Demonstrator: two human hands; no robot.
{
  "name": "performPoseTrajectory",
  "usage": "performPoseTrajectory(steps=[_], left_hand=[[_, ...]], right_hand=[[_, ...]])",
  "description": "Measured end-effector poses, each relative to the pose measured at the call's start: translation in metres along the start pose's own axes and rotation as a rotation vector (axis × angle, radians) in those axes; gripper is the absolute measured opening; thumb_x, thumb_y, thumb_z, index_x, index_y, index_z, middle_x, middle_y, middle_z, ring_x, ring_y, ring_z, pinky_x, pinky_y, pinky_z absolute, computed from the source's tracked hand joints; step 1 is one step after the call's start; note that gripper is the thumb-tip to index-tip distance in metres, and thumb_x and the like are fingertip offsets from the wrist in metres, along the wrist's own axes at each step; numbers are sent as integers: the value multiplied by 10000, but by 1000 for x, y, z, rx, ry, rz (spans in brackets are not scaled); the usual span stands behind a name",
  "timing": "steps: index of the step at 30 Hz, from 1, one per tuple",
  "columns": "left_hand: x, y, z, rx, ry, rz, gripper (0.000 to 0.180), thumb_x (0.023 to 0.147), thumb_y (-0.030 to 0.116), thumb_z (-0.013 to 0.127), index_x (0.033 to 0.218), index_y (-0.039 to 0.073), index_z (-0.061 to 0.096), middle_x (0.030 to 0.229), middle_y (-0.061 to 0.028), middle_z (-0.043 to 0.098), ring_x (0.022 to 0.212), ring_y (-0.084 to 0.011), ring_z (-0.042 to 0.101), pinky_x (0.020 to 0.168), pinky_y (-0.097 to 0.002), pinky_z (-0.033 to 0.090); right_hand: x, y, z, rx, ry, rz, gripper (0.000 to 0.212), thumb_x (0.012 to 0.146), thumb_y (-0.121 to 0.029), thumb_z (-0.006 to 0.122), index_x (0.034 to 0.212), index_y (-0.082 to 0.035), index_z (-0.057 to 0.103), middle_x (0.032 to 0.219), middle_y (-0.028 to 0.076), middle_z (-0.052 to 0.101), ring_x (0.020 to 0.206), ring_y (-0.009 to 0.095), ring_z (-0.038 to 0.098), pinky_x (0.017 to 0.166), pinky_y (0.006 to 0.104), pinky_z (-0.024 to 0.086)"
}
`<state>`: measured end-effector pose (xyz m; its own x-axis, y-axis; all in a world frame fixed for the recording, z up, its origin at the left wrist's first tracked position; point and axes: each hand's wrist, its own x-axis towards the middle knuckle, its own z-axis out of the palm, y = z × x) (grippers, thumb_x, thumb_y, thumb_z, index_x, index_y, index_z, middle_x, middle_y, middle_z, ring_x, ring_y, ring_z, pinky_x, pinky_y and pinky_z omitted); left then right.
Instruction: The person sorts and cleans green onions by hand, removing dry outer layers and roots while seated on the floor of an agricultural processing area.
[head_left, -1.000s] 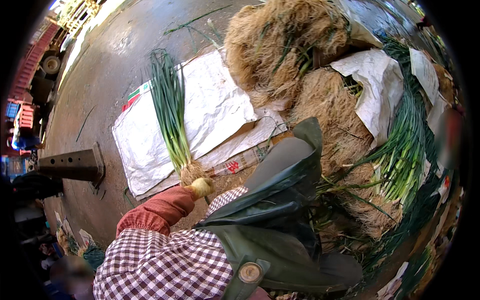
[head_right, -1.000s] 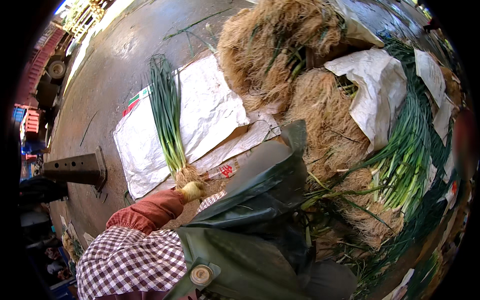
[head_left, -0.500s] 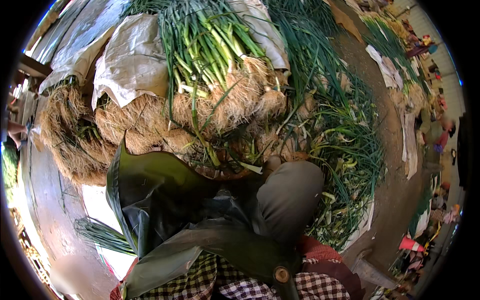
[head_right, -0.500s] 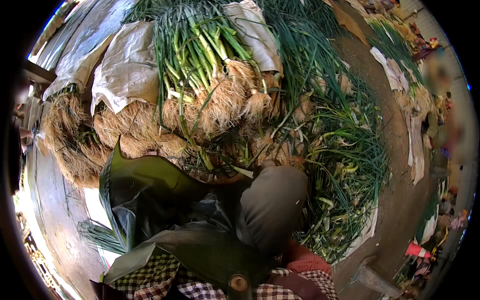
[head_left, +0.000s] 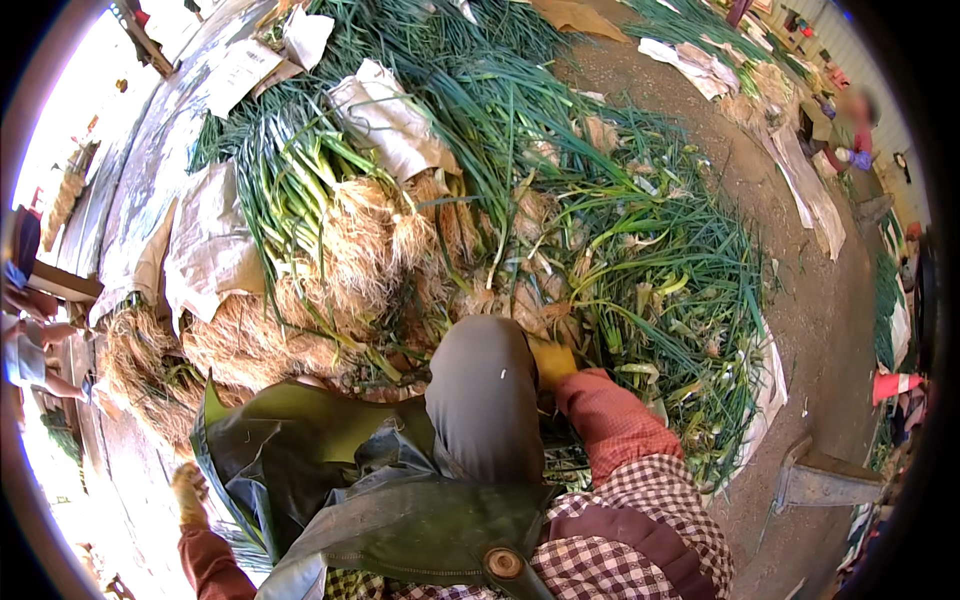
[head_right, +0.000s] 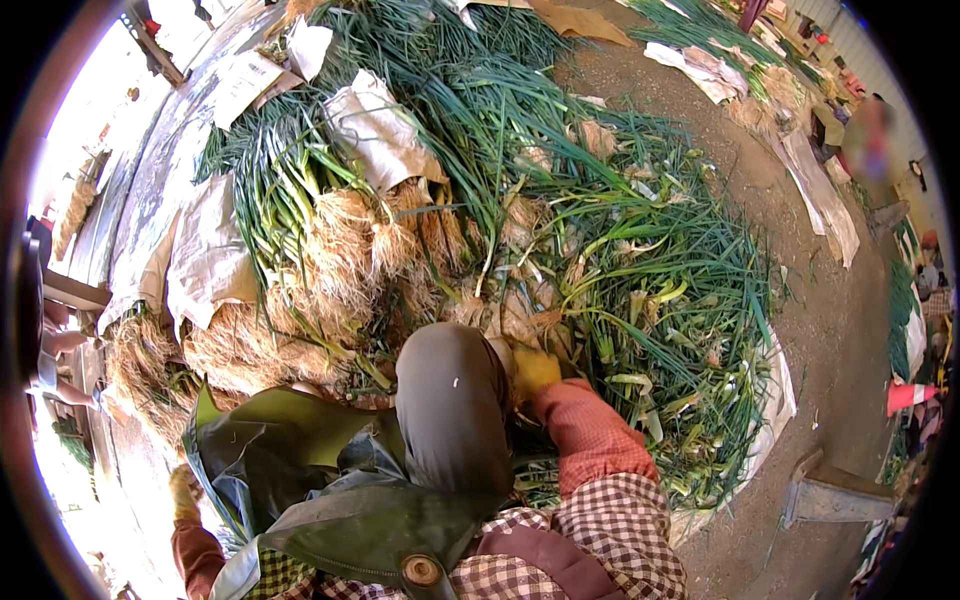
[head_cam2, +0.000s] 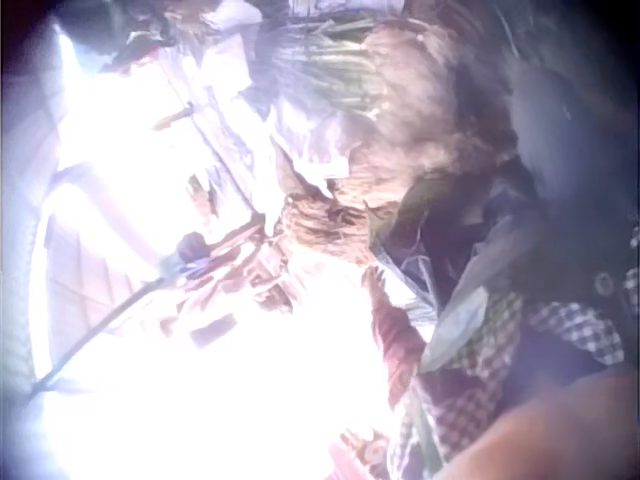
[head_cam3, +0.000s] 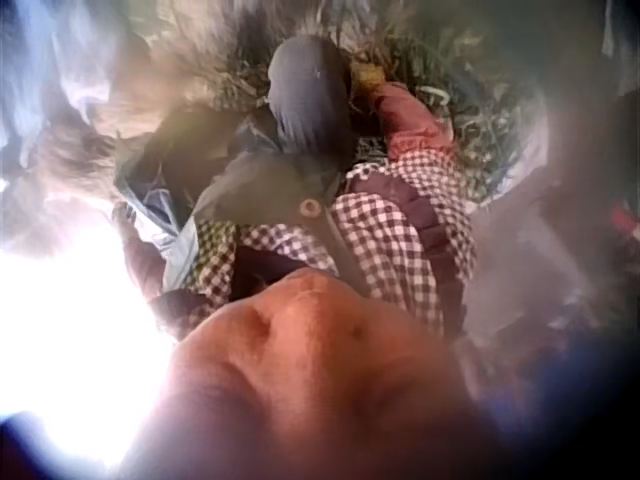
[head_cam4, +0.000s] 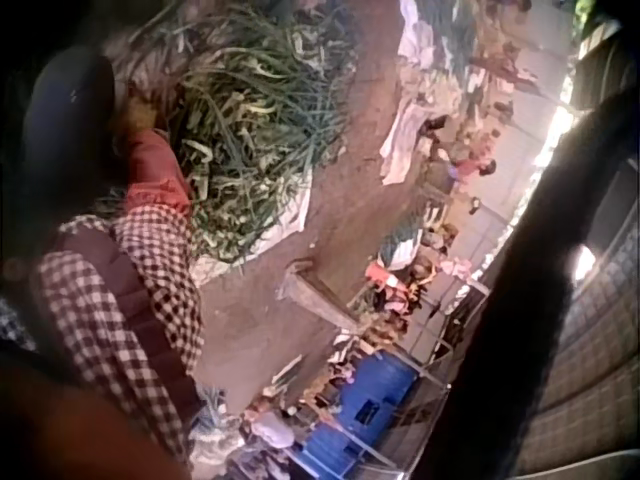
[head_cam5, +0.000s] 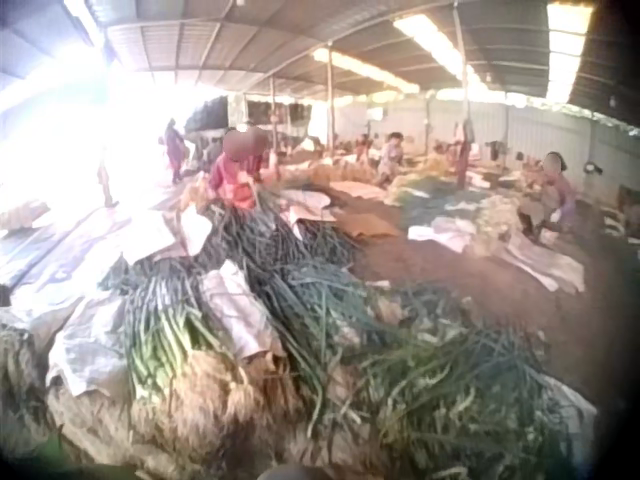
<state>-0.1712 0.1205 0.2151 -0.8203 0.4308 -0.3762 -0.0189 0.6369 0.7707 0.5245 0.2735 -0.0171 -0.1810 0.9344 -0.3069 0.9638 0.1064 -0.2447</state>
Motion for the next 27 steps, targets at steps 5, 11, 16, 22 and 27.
performPoseTrajectory(steps=[5, 11, 16, 22, 27], left_hand=[[-97, 187, 112, -342, -95, 571, 175, 858, 208, 567, 956, 68, 607, 840, -44, 597, 739, -95, 586, 575, -155, 458], [-212, 225, 261, -312, -820, 764, 135, 863, 104, 531, 937, 27, 615, 975, -66, 607, 871, -136, 554, 788, -259, 461], [-200, 154, 298, -470, -1211, 303, 128, 864, 21, 523, 962, 4, 605, 927, -45, 618, 856, -96, 553, 782, -214, 441], [-168, 140, 297, -477, -1150, 227, 130, 871, 25, 509, 957, -6, 600, 879, -47, 621, 802, -101, 568, 742, -225, 458], [-139, 134, 274, -692, -857, 206, 143, 882, 53, 495, 979, 13, 593, 927, -90, 625, 839, -164, 604, 789, -282, 485]], right_hand=[[-15, 79, 22, 169, -657, 4, 399, 782, -338, 512, 1098, -97, 558, 1020, 132, 618, 899, 276, 604, 806, 374, 456], [97, 33, -183, 393, 75, 58, 230, 813, -252, 506, 887, -71, 627, 786, 106, 643, 711, 226, 614, 662, 316, 473], [168, -172, -283, 617, 337, -456, 221, 824, -229, 548, 923, -44, 618, 789, 121, 634, 670, 181, 601, 636, 293, 473], [251, -302, -242, 21, 61, 29, 510, 741, -342, 572, 1155, -78, 437, 966, 181, 618, 884, 318, 603, 775, 426, 460], [200, -340, -256, 463, 300, -17, 342, 825, -322, 510, 1017, -39, 491, 705, 83, 591, 570, 198, 563, 528, 355, 464]])
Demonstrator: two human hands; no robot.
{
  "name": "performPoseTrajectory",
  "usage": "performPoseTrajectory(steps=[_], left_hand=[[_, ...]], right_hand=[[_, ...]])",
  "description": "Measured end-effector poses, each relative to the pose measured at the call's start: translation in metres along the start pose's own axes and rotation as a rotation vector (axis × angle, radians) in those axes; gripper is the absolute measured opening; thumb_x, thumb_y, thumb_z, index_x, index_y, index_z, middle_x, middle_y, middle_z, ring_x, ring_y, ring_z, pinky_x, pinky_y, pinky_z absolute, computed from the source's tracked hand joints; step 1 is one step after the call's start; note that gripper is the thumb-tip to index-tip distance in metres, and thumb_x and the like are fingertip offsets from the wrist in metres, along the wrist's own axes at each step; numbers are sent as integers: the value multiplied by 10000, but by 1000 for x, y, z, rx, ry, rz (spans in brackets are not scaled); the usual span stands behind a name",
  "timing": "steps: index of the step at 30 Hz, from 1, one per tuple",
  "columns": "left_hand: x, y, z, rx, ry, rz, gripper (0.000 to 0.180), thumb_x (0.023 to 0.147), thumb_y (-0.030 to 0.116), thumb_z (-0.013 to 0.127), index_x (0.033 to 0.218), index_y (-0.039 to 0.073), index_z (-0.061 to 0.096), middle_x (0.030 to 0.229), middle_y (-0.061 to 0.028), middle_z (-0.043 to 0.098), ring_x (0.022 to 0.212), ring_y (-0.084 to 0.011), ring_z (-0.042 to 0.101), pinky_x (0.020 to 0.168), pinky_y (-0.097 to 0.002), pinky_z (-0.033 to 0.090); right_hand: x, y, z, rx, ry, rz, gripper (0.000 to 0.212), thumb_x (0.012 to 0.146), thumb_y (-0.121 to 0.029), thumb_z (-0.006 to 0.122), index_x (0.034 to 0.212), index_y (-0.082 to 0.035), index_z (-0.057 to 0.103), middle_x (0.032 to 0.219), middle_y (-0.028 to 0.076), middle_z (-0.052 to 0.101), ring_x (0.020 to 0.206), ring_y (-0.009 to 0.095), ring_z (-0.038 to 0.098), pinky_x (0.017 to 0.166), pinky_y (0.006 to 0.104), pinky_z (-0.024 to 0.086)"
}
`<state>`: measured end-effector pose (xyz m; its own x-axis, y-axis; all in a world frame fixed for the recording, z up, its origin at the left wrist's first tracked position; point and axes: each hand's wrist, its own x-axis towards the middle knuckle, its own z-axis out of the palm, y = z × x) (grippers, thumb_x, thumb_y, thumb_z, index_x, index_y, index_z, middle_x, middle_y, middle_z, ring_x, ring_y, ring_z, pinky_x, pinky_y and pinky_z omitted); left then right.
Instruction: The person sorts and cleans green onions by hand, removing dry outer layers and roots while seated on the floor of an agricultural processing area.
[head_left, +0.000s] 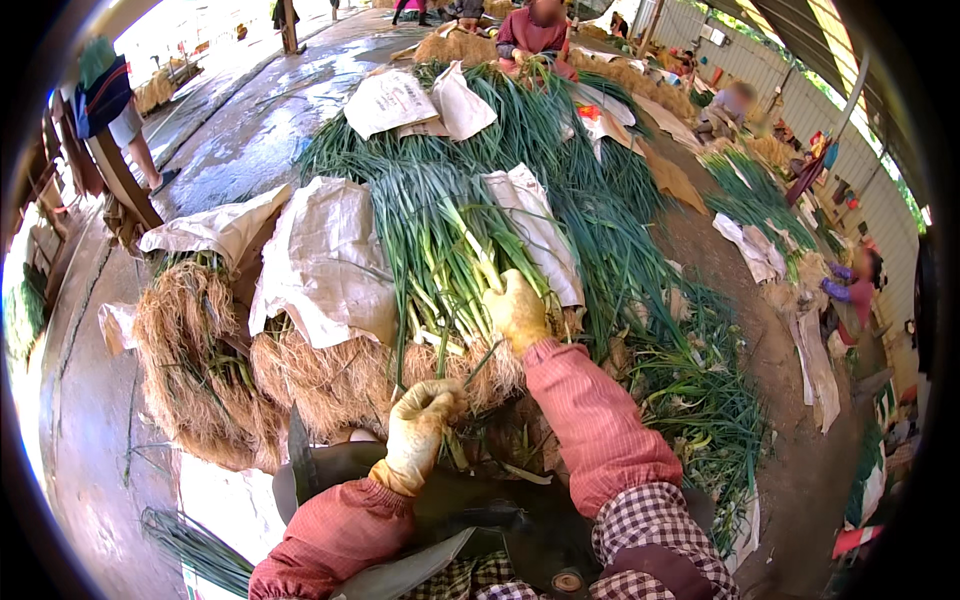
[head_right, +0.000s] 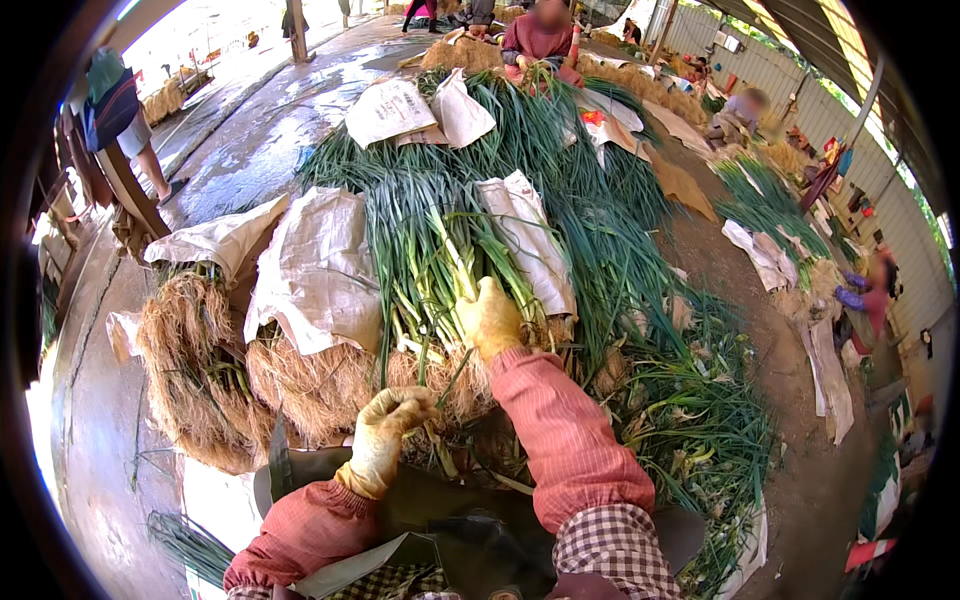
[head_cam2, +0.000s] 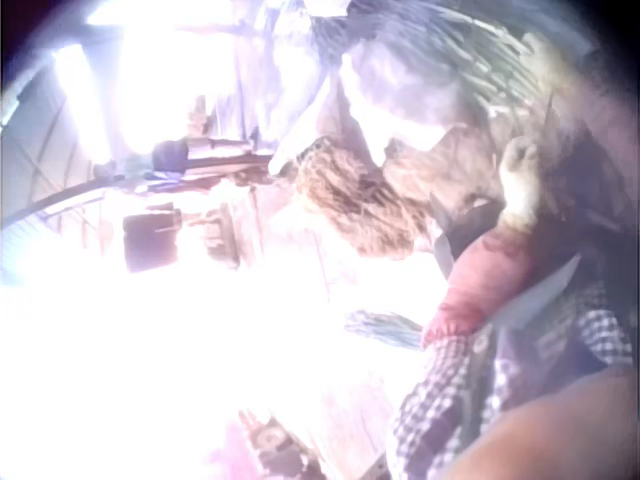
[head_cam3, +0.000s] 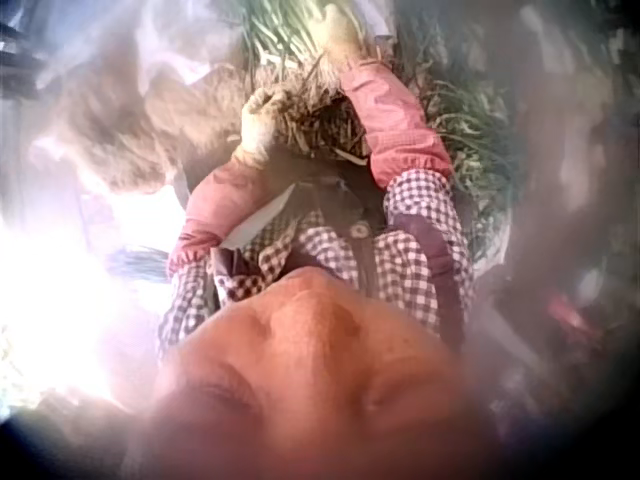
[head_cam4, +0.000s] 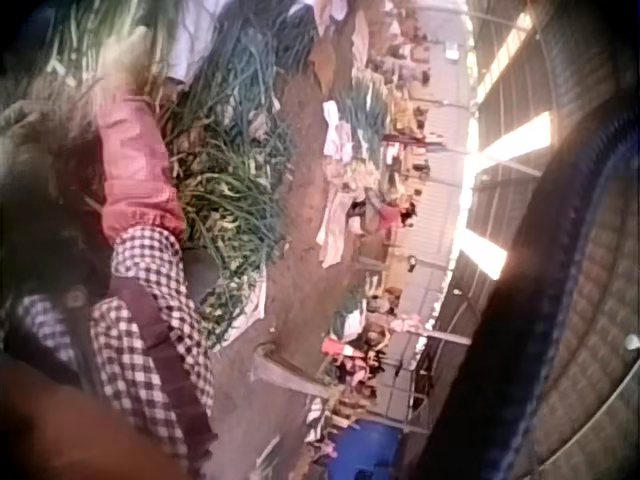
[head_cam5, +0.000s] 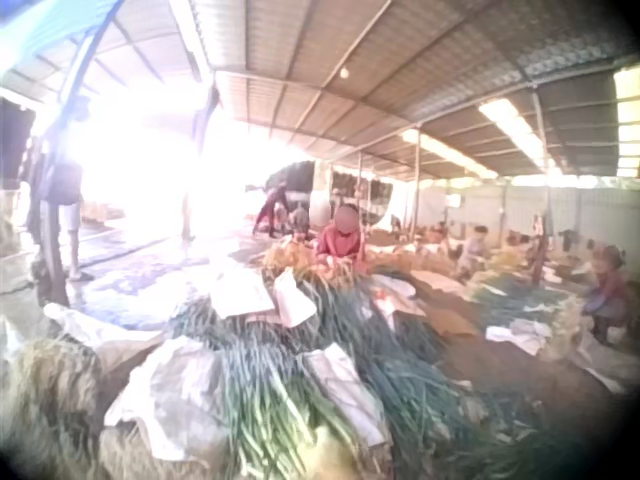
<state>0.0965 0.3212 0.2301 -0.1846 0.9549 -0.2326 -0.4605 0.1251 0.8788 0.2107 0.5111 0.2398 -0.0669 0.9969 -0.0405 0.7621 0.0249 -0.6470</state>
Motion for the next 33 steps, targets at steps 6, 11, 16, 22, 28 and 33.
performPoseTrajectory(steps=[6, 11, 16, 22, 28, 33], left_hand=[[16, -29, 1, -28, 78, -171, 226, 879, 207, 518, 1041, 50, 533, 832, -33, 600, 674, -115, 559, 580, -249, 459], [22, -31, -7, -172, 76, -387, 101, 869, 143, 516, 928, 69, 549, 621, 9, 513, 415, -90, 439, 353, -209, 325], [33, -37, -13, -294, -4, -465, 123, 897, 197, 466, 925, 94, 527, 593, 30, 475, 368, -90, 371, 326, -202, 283], [43, -37, -15, -212, -77, -380, 121, 885, 165, 481, 931, 86, 560, 600, 12, 494, 414, -106, 396, 370, -230, 326], [-16, -12, 15, -398, -254, -197, 142, 861, 11, 488, 997, 9, 532, 917, -106, 590, 743, -209, 593, 651, -328, 512], [-26, -16, -12, -544, -279, -231, 115, 883, 43, 474, 983, 7, 517, 903, -151, 593, 680, -202, 584, 548, -270, 478]], right_hand=[[-128, 39, 59, 283, 141, -473, 291, 891, -268, 500, 1065, -38, 463, 687, 44, 555, 509, 121, 478, 476, 253, 421], [-127, 41, 35, 1164, -613, 176, 217, 869, -135, 515, 1021, 17, 543, 769, 19, 568, 581, 94, 495, 551, 220, 437], [-128, 35, 25, 1377, -777, 242, 207, 843, -126, 514, 965, 32, 566, 769, 68, 589, 599, 108, 520, 536, 225, 444], [-119, 40, 17, 1140, -721, 150, 184, 832, -126, 543, 921, 32, 573, 752, 72, 579, 543, 99, 503, 462, 204, 425], [-47, 67, -39, -485, 379, -396, 631, 806, -343, 605, 1253, 30, 362, 1079, 189, 533, 921, 271, 553, 788, 389, 470], [-107, 7, 15, 883, -1033, -116, 429, 886, -286, 529, 1187, 1, 427, 894, 63, 556, 648, 56, 499, 519, 198, 429]])
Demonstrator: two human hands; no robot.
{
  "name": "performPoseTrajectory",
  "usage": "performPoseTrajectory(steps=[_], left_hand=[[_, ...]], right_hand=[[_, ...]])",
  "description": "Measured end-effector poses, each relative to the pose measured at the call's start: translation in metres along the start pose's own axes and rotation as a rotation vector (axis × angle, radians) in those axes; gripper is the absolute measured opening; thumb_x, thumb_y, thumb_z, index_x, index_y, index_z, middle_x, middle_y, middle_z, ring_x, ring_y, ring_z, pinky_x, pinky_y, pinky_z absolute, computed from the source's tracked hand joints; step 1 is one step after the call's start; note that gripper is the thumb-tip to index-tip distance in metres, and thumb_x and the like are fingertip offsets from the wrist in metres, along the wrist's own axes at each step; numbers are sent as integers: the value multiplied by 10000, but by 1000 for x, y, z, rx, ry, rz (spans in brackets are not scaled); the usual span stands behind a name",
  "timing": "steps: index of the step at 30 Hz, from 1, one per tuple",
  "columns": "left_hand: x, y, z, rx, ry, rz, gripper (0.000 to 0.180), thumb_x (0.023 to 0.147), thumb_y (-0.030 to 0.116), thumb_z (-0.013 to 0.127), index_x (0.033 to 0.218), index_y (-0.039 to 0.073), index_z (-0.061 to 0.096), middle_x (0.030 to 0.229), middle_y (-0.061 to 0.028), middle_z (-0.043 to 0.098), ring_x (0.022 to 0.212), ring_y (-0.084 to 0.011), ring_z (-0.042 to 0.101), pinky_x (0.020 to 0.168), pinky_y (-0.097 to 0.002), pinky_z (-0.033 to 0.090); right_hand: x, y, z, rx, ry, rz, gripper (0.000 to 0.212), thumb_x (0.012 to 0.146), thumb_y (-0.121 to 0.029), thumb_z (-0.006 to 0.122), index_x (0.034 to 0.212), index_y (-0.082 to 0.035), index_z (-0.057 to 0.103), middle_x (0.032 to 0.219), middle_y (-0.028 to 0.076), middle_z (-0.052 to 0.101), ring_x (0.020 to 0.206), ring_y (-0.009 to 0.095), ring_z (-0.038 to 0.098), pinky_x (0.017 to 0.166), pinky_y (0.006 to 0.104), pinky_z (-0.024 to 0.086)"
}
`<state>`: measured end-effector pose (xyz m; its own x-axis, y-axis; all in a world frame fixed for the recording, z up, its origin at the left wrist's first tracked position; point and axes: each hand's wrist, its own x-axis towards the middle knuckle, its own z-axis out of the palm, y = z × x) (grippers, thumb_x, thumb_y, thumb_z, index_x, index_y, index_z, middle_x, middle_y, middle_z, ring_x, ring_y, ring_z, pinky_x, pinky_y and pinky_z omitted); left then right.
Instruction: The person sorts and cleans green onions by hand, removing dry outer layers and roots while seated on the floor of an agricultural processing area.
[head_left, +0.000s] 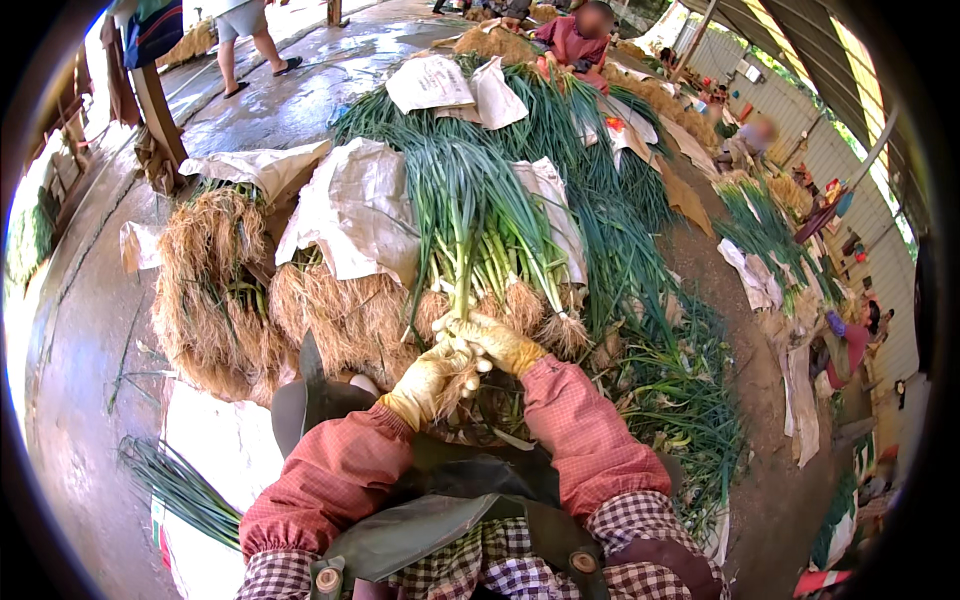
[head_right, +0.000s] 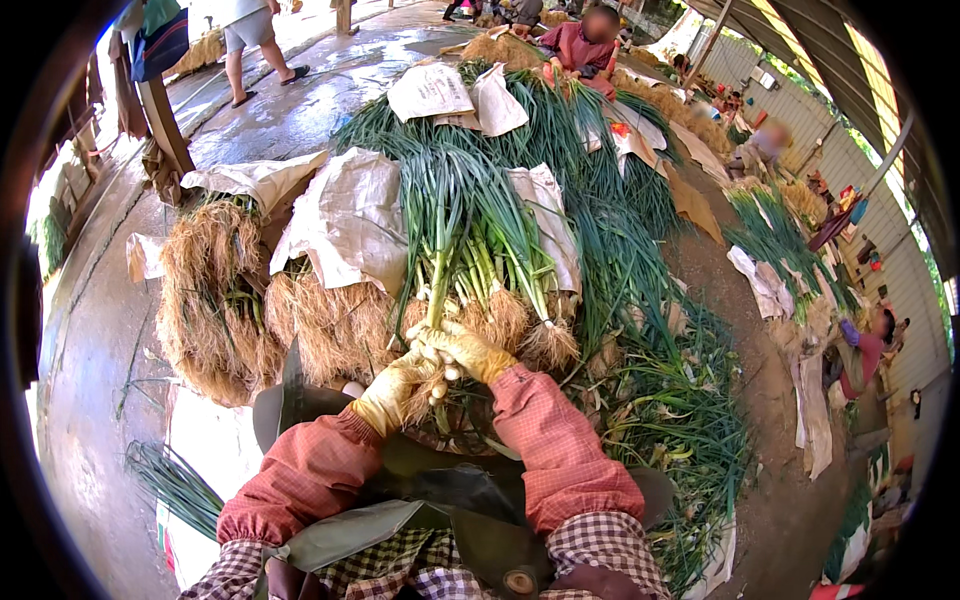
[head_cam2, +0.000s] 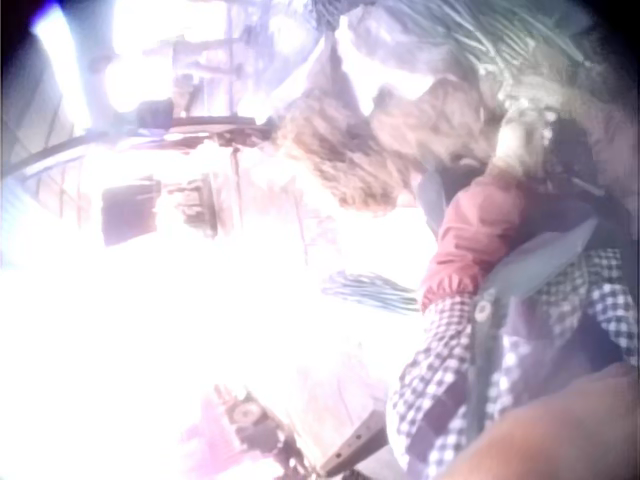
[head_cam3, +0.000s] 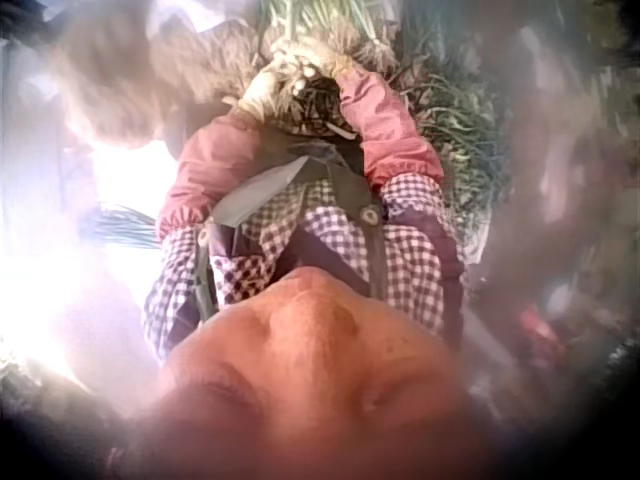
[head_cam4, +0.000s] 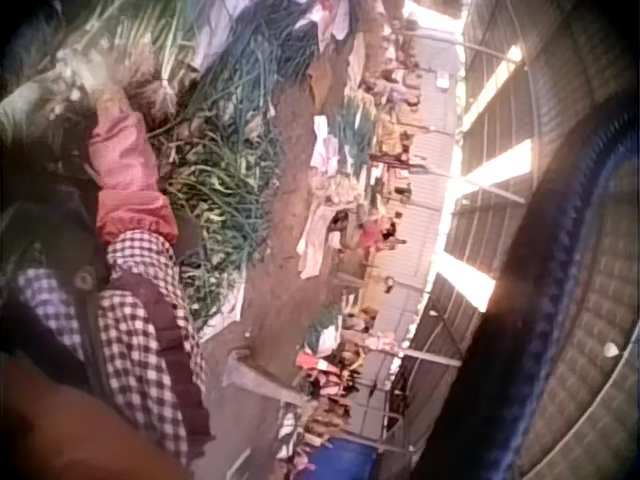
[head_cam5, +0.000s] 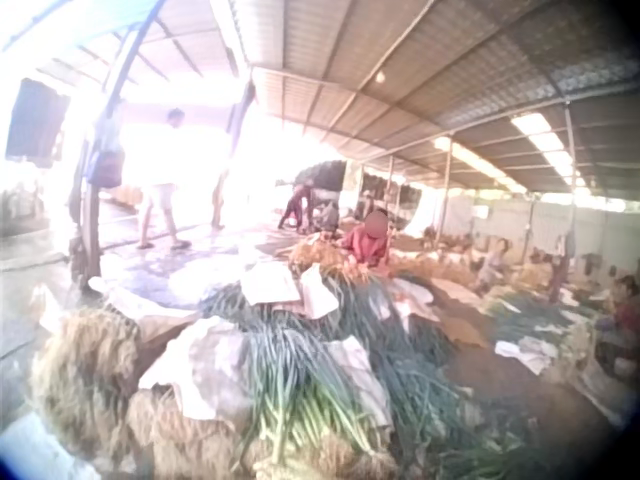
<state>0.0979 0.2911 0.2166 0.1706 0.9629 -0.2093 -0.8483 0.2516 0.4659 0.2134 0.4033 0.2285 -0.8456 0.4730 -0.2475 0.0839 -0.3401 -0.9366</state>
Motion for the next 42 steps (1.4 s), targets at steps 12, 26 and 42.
performPoseTrajectory(steps=[12, 26, 42], left_hand=[[16, -12, -19, 815, 359, 13, 87, 783, 44, 609, 799, 24, 526, 627, -68, 582, 496, -128, 525, 432, -232, 412], [24, -25, 2, 705, 245, -200, 84, 780, 10, 615, 835, 10, 551, 677, -79, 601, 494, -144, 551, 413, -222, 415], [13, -18, 9, 240, 277, 52, 198, 692, -162, 407, 776, 7, 466, 780, -192, 586, 571, -264, 582, 531, -340, 523]], right_hand=[[-8, 25, 29, -1126, 650, -198, 281, 802, -338, 562, 851, -66, 613, 733, 136, 607, 679, 296, 594, 599, 390, 453], [-37, 23, 5, -1733, 615, -161, 166, 801, -259, 531, 746, -119, 602, 698, 19, 609, 654, 185, 621, 487, 333, 473], [-323, 7, -189, -1268, 1188, 699, 309, 829, -363, 536, 911, -72, 602, 752, 75, 612, 614, 212, 575, 603, 355, 464]])
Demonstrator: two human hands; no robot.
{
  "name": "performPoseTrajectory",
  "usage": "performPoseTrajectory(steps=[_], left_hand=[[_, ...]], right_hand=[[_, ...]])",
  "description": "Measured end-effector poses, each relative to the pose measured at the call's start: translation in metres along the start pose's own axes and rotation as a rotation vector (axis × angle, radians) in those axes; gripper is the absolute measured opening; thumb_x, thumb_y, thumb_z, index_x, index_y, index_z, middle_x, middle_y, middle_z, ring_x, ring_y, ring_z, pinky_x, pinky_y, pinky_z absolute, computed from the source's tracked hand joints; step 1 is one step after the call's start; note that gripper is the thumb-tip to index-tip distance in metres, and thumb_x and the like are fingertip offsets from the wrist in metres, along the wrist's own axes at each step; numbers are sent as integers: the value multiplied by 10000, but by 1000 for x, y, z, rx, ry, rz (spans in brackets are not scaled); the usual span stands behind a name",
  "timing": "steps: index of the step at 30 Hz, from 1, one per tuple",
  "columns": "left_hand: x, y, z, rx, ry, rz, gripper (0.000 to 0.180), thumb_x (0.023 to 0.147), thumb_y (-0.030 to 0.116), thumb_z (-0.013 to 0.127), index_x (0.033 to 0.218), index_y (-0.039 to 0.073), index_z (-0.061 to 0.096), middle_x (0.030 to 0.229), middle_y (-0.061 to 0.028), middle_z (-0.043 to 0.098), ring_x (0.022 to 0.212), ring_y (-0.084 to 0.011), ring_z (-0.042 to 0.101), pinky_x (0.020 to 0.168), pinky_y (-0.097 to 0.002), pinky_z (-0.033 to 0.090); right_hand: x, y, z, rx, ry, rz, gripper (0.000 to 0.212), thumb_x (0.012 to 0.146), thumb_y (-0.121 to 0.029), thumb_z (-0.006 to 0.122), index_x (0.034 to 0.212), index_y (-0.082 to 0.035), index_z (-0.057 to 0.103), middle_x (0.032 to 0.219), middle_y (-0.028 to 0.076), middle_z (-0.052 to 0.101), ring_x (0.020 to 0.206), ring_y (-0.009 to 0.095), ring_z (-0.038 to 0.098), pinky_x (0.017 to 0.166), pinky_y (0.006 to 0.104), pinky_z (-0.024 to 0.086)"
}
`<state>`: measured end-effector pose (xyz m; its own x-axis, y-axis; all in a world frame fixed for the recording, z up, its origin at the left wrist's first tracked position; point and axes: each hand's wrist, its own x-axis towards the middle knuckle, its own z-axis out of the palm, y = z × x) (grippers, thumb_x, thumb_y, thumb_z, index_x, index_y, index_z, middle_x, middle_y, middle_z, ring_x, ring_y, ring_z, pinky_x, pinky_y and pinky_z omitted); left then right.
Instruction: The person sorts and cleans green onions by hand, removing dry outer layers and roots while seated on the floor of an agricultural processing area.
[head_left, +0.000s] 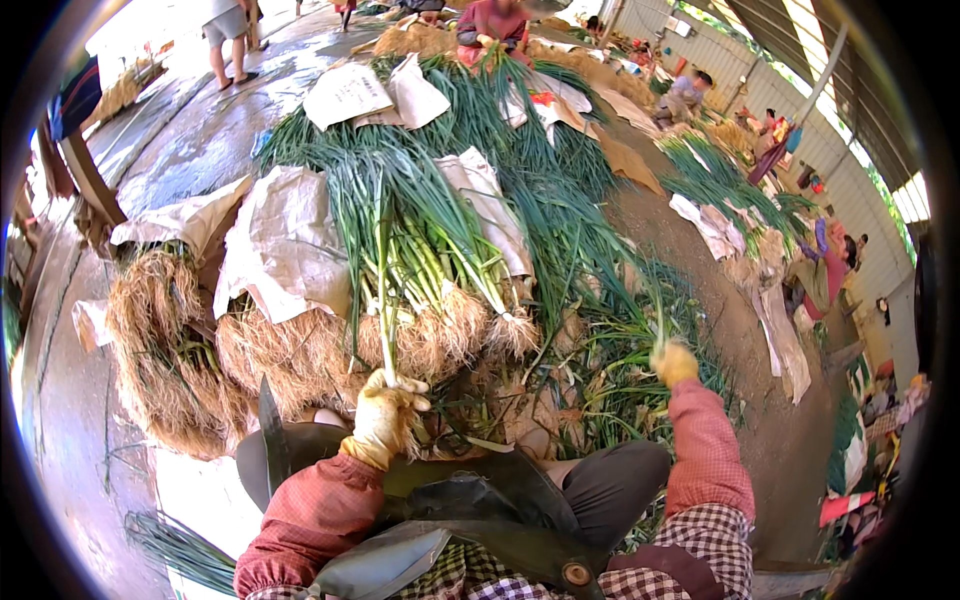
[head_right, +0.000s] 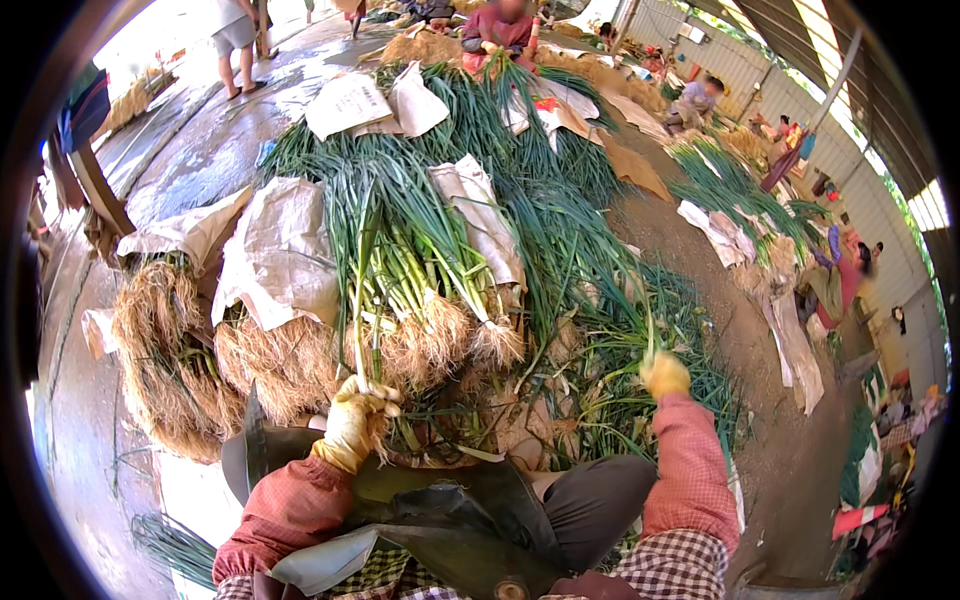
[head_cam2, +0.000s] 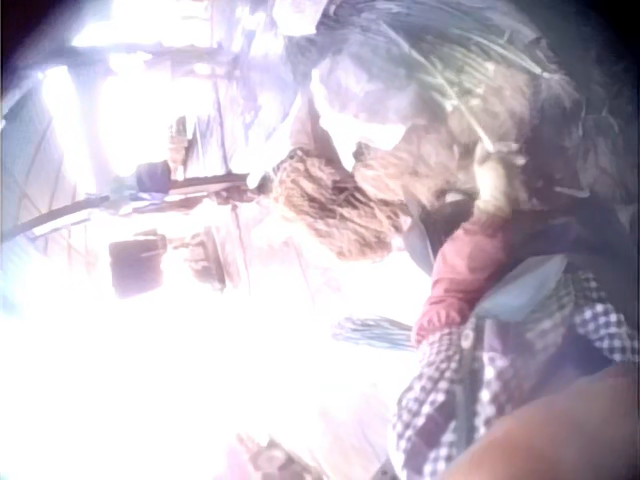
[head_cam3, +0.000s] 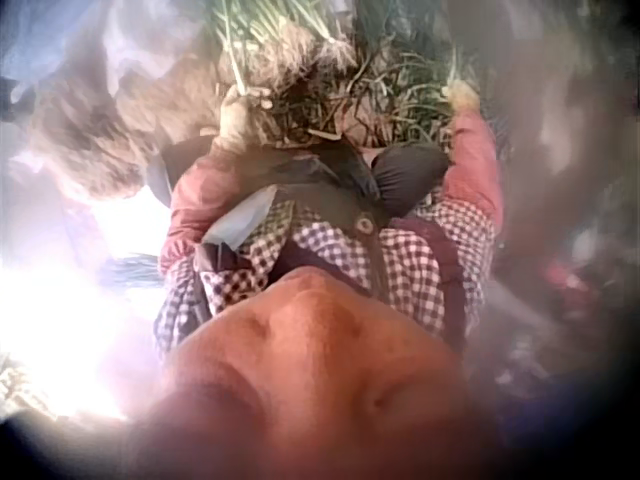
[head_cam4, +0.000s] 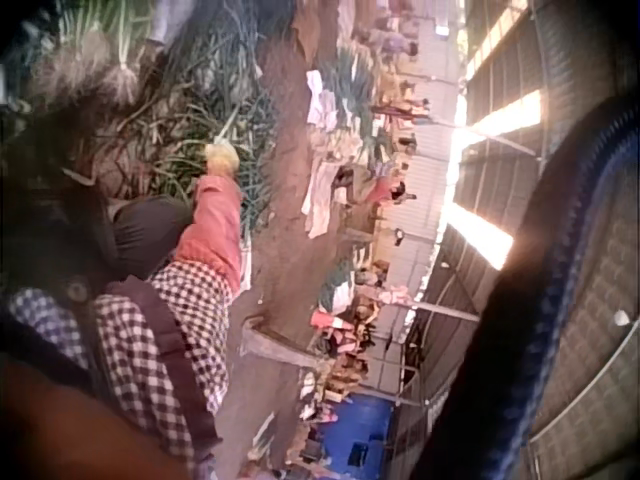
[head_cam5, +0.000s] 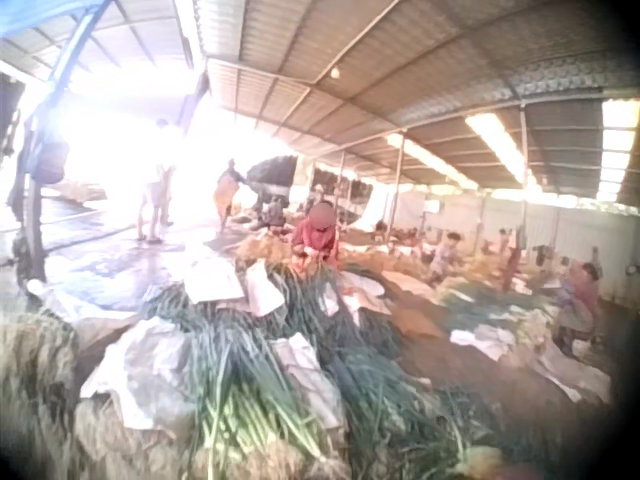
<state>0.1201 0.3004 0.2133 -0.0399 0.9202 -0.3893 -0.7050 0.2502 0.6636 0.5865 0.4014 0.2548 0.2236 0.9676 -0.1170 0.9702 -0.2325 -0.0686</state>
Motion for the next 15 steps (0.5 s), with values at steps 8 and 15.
performPoseTrajectory(steps=[8, 15], left_hand=[[-3, -26, -6, 56, -47, -257, 316, 895, 215, 463, 619, 64, 438, 701, -203, 604, 467, -281, 551, 436, -339, 456], [-2, -6, -4, -38, 162, -83, 358, 897, 353, 480, 804, 20, 572, 800, -132, 626, 744, -242, 626, 614, -324, 470]], right_hand=[[23, -235, 59, 289, 82, -530, 257, 792, -323, 560, 889, -90, 609, 795, 109, 615, 716, 266, 586, 634, 357, 447], [26, -305, 77, 1046, -573, -117, 258, 758, -205, 649, 922, -19, 578, 742, 104, 599, 609, 184, 573, 516, 284, 472]])
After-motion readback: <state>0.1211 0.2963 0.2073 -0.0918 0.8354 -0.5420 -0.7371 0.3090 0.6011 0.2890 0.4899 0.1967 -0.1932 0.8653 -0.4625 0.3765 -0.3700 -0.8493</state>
